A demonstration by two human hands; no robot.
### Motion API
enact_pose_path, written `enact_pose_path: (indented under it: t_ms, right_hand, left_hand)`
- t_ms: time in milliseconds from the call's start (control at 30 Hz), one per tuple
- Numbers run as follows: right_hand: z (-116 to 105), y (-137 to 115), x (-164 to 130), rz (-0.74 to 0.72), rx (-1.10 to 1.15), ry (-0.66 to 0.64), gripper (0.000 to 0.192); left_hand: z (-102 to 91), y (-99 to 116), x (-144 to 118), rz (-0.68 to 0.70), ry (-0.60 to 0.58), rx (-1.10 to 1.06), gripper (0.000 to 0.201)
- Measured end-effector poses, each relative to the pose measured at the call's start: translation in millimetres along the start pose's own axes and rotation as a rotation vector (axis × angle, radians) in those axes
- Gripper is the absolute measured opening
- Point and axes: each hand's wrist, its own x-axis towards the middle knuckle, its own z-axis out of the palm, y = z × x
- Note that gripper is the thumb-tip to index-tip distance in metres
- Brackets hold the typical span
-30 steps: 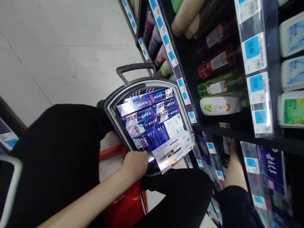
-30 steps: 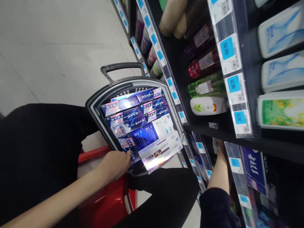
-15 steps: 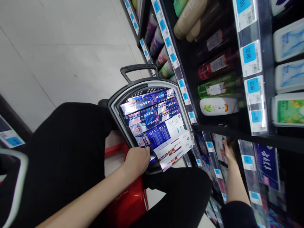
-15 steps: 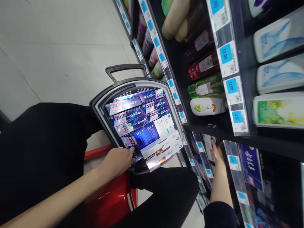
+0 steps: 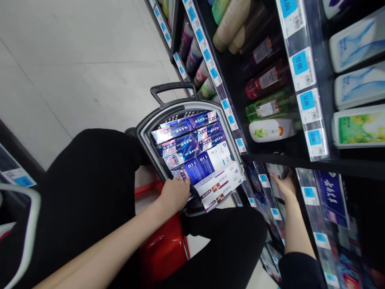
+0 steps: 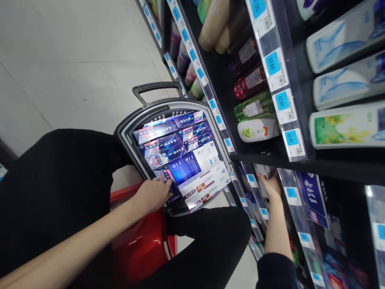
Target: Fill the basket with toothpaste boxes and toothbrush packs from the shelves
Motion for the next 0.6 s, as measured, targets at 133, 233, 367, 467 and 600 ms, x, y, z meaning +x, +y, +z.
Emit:
enact_pose_path:
  t_ms: [133,233,367,467,600]
  right_hand:
    - [1,-7,-12,-0.032,-0.14,0.064,0.074]
    - [5,-11,-18,0.015,-0.165,0.132,0.07]
    - [8,-3,-28,0.031,-0.14,0.09,0.065]
    - [16,7,-53,-0.009,-0.145,0.261,0.057]
    - [23,4,-111,-0.218,-0.033,0.349,0.045]
  left_hand:
    - [-1.4,0,1,-0.001,0.021,0.024,0.044]
    - [-2.2,-1,1,0.009,0.029,0.025,0.044]
    - [-1.6,-5,-4,-0.035,0.023,0.007,0.043]
    - [-2.5,-10,-15,-0.044,0.062,0.029,0.04]
    - [-12.6,-14,-39,-0.01,0.185,-0.095,0.036]
